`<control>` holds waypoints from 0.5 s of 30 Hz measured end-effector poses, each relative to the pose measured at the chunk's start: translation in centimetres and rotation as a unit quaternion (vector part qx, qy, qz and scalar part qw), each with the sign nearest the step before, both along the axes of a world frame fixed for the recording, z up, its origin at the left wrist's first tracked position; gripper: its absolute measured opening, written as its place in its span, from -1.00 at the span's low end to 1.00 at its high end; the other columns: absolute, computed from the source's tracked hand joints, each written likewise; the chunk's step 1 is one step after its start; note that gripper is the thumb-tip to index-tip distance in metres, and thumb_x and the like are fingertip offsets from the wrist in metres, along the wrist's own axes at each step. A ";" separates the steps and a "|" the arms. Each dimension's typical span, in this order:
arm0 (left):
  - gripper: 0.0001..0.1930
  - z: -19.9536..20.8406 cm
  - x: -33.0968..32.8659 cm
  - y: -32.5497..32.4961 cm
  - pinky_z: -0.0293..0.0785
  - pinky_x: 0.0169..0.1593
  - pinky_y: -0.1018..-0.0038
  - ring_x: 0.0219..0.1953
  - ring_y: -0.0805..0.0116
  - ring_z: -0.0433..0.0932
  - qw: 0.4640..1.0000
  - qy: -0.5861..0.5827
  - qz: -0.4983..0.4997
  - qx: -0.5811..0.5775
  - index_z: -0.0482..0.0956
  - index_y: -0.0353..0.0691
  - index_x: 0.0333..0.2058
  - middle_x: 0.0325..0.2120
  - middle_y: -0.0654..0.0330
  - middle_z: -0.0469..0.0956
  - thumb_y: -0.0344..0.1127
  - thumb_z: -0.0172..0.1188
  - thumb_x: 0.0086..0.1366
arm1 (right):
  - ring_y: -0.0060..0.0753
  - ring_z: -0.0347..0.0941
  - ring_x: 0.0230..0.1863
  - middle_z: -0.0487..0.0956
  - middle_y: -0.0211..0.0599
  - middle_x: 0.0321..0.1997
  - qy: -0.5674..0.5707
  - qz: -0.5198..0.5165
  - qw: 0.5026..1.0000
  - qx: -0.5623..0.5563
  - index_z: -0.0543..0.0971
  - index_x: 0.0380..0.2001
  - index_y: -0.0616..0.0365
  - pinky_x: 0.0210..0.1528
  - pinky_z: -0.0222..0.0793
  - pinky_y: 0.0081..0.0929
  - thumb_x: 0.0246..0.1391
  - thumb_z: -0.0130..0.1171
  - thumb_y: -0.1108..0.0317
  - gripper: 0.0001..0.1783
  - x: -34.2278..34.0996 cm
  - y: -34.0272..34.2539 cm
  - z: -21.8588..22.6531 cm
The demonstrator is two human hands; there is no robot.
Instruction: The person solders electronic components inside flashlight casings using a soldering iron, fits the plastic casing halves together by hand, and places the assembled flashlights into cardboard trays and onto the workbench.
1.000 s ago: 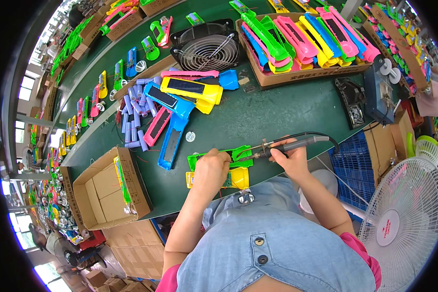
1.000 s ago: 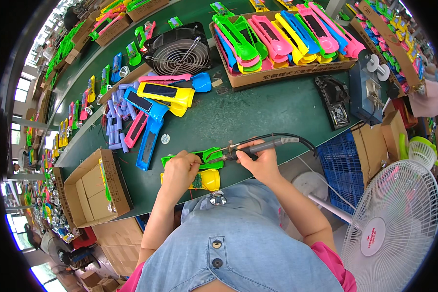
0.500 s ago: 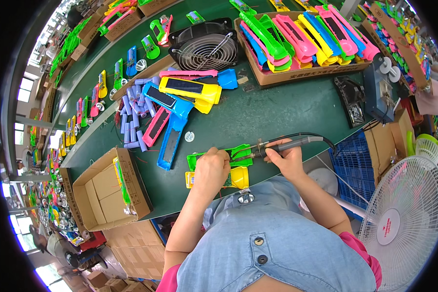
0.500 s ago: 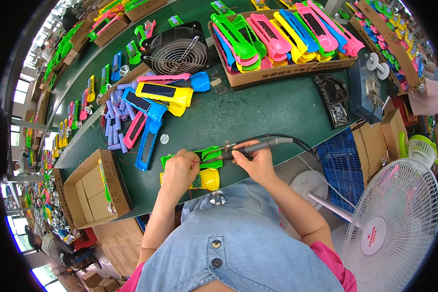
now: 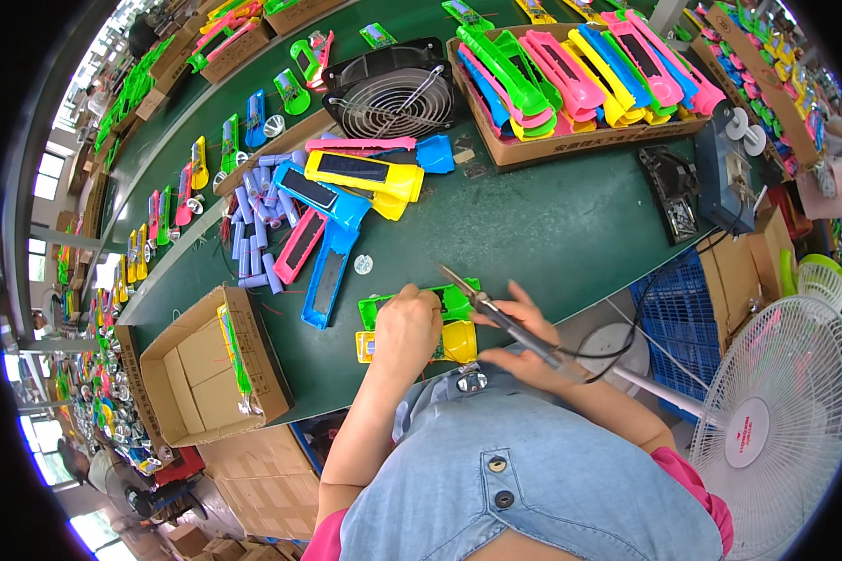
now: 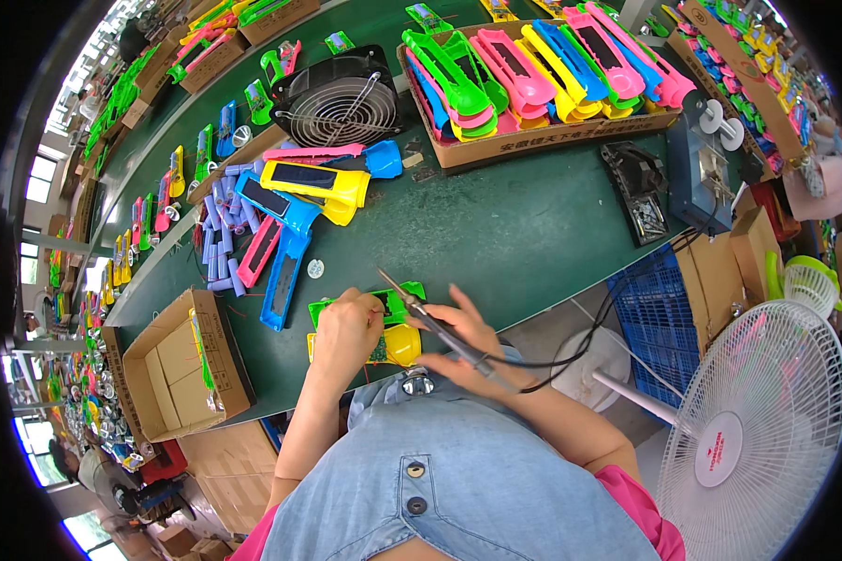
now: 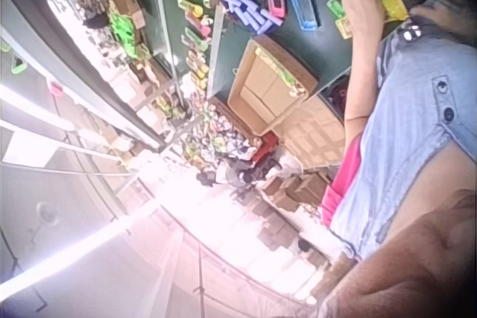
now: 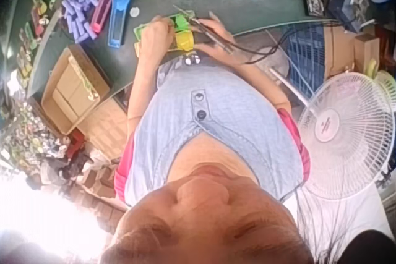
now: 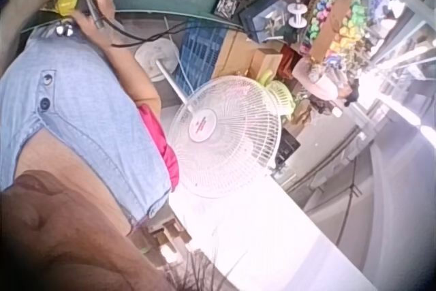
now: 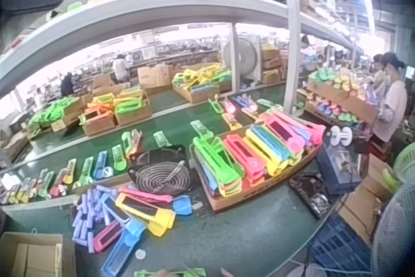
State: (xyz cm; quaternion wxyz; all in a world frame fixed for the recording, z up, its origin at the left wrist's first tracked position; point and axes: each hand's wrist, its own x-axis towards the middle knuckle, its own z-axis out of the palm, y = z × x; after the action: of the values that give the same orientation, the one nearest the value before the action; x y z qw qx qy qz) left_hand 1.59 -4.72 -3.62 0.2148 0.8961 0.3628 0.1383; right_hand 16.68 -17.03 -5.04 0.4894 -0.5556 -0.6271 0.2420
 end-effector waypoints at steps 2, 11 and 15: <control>-0.94 0.1 0.1 -0.1 0.39 -0.44 0.30 -0.56 0.06 0.46 1.000 0.004 -0.004 0.002 0.52 -0.29 -0.55 -0.58 0.04 0.44 -0.50 0.11 -0.08 | -0.37 0.33 0.08 0.51 -0.30 -0.12 0.075 0.024 0.994 -0.076 0.23 -0.03 0.20 0.31 -0.35 -0.06 -0.26 0.36 0.25 -0.28 -0.6 0.0 -1.7; -0.92 1.1 -0.7 -0.1 0.38 -0.38 0.33 -0.48 0.09 0.46 0.999 -0.021 -0.025 -0.017 0.53 -0.28 -0.49 -0.53 0.06 0.43 -0.48 0.14 -0.04 | -0.11 0.22 0.15 0.46 -0.19 -0.08 0.006 0.051 0.995 -0.087 0.28 -0.01 0.17 0.31 -0.23 -0.19 -0.38 0.41 0.20 -0.20 -0.4 0.7 -1.8; -0.84 3.7 -3.0 0.4 0.38 -0.33 0.39 -0.41 0.18 0.43 0.987 -0.081 -0.127 -0.064 0.55 -0.24 -0.46 -0.48 0.16 0.43 -0.51 0.21 -0.12 | -0.15 0.23 0.15 0.44 -0.27 0.00 -0.009 0.083 0.991 -0.101 0.25 0.00 0.18 0.31 -0.21 -0.20 -0.34 0.39 0.25 -0.21 1.4 2.0 -1.0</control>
State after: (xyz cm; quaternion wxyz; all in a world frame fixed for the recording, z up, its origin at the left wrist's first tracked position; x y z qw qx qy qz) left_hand -1.43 -4.33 0.10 0.3161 0.9051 0.2358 0.1590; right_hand 18.11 -15.02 -6.09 0.4033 -0.5504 -0.6476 0.3393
